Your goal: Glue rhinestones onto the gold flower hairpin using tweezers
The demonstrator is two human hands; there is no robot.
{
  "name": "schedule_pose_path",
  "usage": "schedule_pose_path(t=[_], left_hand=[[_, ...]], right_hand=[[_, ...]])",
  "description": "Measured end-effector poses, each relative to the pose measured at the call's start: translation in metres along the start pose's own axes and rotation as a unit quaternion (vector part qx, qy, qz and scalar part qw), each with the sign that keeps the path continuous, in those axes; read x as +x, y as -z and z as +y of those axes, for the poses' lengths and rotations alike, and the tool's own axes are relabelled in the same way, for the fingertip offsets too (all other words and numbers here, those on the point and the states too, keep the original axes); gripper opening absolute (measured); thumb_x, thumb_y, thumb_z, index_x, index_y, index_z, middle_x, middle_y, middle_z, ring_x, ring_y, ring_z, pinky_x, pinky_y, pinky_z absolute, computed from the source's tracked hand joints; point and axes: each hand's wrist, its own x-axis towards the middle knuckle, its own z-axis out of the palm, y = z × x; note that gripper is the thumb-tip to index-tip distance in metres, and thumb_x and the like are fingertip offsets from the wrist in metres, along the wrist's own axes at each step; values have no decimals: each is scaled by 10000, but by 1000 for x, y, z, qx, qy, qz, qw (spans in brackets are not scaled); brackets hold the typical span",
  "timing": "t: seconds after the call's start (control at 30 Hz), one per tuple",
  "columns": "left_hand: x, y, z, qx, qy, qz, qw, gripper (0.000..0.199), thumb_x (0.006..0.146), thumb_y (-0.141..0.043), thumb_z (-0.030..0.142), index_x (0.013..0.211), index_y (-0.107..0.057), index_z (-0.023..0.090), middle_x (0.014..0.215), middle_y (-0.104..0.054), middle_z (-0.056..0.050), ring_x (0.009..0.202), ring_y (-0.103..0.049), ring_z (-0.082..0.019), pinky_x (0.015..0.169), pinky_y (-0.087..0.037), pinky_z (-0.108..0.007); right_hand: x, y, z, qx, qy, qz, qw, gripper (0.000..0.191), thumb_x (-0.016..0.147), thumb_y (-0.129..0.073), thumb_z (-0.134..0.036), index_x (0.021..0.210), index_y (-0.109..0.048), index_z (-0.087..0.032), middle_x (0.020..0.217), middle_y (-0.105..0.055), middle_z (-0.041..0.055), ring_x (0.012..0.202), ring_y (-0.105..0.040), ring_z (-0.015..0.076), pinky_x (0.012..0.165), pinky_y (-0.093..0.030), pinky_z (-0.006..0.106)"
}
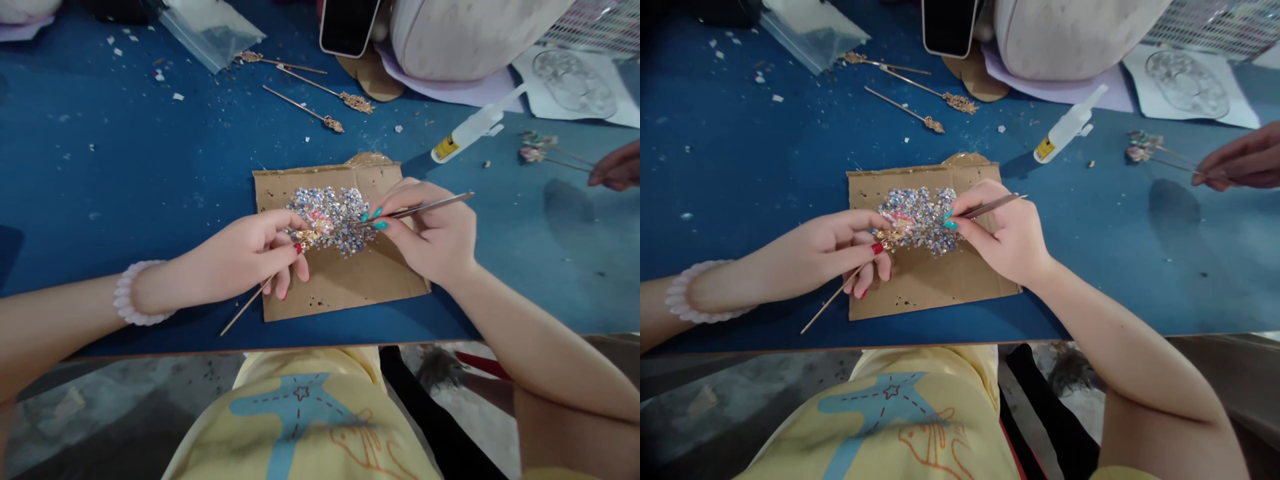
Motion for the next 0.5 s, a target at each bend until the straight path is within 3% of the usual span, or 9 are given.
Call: schedule_pose_path(t=[0.5], left_hand=[[2, 3, -1, 3, -3, -8, 1000, 206, 959, -533, 186, 1165, -532, 193, 778, -740, 22, 495, -659, -75, 436, -509, -140]], right_hand=[[6, 5, 3, -68, -35, -43, 996, 44, 912, -695, -185, 903, -679, -225, 889, -739, 11, 827, -719, 165, 791, -591, 325]])
